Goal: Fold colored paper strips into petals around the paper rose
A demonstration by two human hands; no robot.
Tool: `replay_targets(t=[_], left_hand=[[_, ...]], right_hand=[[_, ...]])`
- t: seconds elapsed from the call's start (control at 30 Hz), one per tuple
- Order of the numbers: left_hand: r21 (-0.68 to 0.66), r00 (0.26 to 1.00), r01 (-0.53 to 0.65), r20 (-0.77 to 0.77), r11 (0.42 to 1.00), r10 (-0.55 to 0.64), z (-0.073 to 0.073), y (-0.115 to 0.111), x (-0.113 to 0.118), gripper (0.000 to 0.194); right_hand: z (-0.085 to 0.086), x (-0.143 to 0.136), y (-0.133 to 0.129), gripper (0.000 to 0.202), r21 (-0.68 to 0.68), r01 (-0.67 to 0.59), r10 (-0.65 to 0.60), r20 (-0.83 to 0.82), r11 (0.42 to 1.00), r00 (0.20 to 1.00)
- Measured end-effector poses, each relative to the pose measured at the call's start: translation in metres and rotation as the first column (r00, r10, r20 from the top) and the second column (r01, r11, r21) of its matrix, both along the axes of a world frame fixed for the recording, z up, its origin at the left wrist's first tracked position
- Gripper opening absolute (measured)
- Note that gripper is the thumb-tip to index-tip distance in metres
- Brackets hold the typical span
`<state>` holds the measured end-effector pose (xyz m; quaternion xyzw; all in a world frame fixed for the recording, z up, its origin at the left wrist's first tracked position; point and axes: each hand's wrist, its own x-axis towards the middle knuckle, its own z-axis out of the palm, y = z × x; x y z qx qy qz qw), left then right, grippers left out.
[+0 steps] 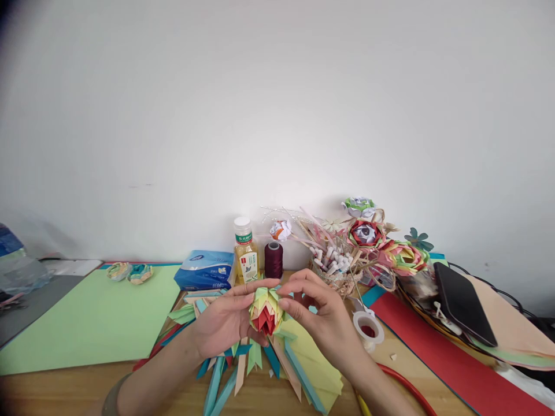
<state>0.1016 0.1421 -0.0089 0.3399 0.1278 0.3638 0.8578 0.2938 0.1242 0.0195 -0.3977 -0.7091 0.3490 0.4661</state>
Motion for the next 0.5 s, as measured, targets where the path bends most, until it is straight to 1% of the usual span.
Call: replay_targets(t=[0.1, 0.23, 0.4, 0.47, 0.5], left_hand=[[-0.001, 1.000, -0.004, -0.011, 1.000, 0.004, 0.0003, -0.0017, 0.0004, 0.034], [0.018, 0.996, -0.051, -0.075, 0.999, 0.052, 0.0049, -0.0062, 0.0022, 0.035], [0.087, 0.987, -0.082, -0.131, 0.993, 0.093, 0.0067, -0.0079, 0.0033, 0.042], [0.102, 0.988, -0.064, -0.133, 0.993, 0.077, 0.0054, -0.0061, 0.0027, 0.045], [0.105, 0.990, -0.035, -0.130, 0.994, 0.049, 0.0046, -0.0051, 0.0025, 0.046]], right_hand=[[0.0035, -0.0027, -0.0035, 0.017, 0.078, 0.049, -0.054, 0.063, 0.996, 0.997], [0.0063, -0.0055, -0.0062, 0.020, 0.148, 0.085, -0.101, 0.107, 0.985, 0.989], [0.0034, -0.0045, -0.0036, 0.020, 0.142, 0.035, -0.055, 0.141, 0.989, 0.989], [0.0007, -0.0034, -0.0020, 0.018, 0.161, 0.024, -0.046, 0.133, 0.987, 0.990], [-0.0006, -0.0029, -0.0014, 0.017, 0.176, 0.030, -0.053, 0.127, 0.984, 0.991]])
